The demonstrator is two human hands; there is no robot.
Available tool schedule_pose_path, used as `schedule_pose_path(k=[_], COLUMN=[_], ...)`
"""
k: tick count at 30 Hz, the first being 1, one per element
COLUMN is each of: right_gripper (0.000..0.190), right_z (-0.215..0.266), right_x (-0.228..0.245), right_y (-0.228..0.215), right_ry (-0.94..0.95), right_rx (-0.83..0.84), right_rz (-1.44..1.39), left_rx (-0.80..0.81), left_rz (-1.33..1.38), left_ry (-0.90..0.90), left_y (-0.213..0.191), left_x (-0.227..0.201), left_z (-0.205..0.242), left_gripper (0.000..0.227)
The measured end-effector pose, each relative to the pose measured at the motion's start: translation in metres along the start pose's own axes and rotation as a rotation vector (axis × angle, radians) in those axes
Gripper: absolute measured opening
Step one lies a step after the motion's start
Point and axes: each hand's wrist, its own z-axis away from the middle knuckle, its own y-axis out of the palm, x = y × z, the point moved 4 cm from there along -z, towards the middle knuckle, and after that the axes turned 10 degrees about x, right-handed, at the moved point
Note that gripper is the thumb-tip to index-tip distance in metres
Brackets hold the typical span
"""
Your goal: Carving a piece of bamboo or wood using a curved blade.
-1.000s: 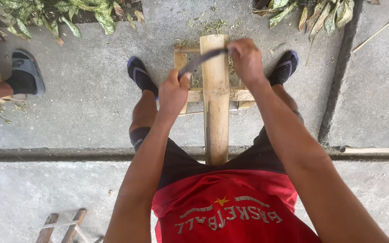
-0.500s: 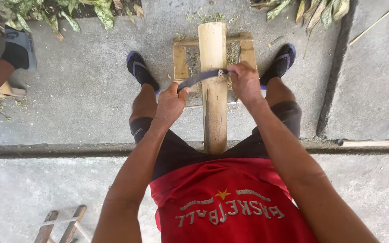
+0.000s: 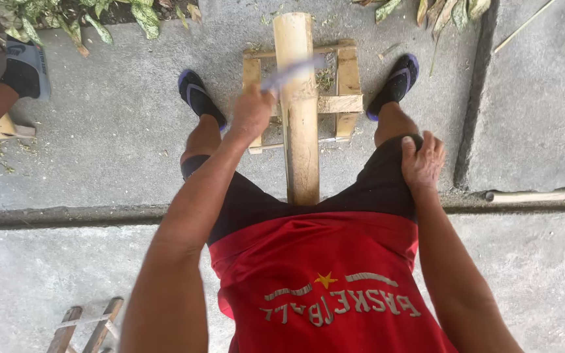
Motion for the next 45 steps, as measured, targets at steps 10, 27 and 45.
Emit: schedule_pose_path(k=[10, 27, 45], right_gripper=[0.064, 0.074, 0.069], right_z=[-0.028, -0.040, -0.044], right_x=[0.035, 0.023, 0.046], right_y=[-0.010, -0.007, -0.005], right_ry=[0.037, 0.052, 0.082], right_rx=[0.102, 0.136, 0.188], right_rz=[0.093, 0.056, 0.085], left_rx=[0.050, -0.054, -0.016], left_rz=[-0.227, 0.156, 0.135], left_ry=[0.025, -0.049, -0.033], left_y=[0.008, 0.003, -0.007], left_x=[0.000, 0.000, 0.016], left_z=[-0.025, -0.004, 0.006], left_gripper=[0.041, 0.029, 0.027])
